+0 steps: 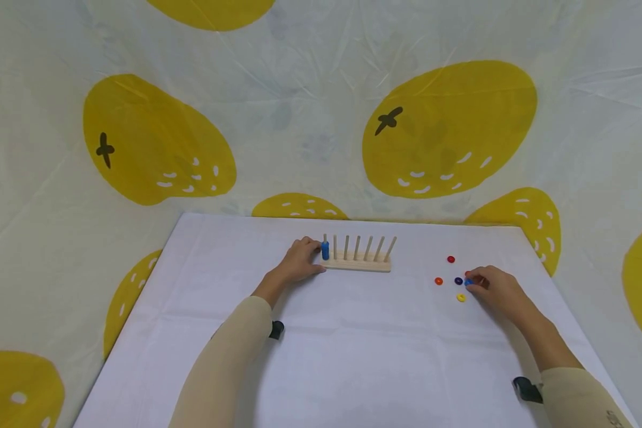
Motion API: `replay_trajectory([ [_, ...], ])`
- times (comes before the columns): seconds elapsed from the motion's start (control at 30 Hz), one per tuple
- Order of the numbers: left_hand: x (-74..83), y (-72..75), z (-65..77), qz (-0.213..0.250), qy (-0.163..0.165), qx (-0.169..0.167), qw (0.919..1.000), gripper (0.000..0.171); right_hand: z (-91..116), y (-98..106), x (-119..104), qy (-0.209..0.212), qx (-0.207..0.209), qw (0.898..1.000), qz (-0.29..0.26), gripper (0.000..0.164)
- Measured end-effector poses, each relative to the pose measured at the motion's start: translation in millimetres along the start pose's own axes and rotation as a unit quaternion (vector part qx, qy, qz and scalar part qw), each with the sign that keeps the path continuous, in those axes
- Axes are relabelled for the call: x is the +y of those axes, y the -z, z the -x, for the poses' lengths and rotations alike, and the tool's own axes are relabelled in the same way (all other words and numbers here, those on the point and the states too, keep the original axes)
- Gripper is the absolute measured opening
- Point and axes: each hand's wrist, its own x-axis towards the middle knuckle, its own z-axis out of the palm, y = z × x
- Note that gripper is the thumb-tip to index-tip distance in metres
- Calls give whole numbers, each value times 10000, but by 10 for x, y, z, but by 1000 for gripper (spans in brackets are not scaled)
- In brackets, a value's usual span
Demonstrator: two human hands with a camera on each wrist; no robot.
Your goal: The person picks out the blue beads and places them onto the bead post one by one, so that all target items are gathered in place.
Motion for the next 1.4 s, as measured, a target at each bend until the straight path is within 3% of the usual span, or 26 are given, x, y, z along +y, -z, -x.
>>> replay_trajectory([
  [0.2, -8, -4, -5, -73, 2, 19, 10000, 66, -1, 50, -34, -47, 47, 9998, -169, 30],
  [0.37, -9, -3, -3, -41, -36, 10, 10000, 66, -14, 111, -119, 199, 255, 9993, -180, 27],
  [0.67, -24, -15, -7, -8, -22, -33, 10000, 67, -92, 226, -428, 471, 574, 9972, -105, 29],
  [0.97, -17, -5, -3, 18, -2, -30, 10000, 67, -262, 188, -890, 1335, 1225, 9829, -320, 25],
  [1.4, -41, -5, -8, 29, -95, 9, 10000, 65, -727, 146, -1556, 2352, 1264, 9623, -511, 23],
])
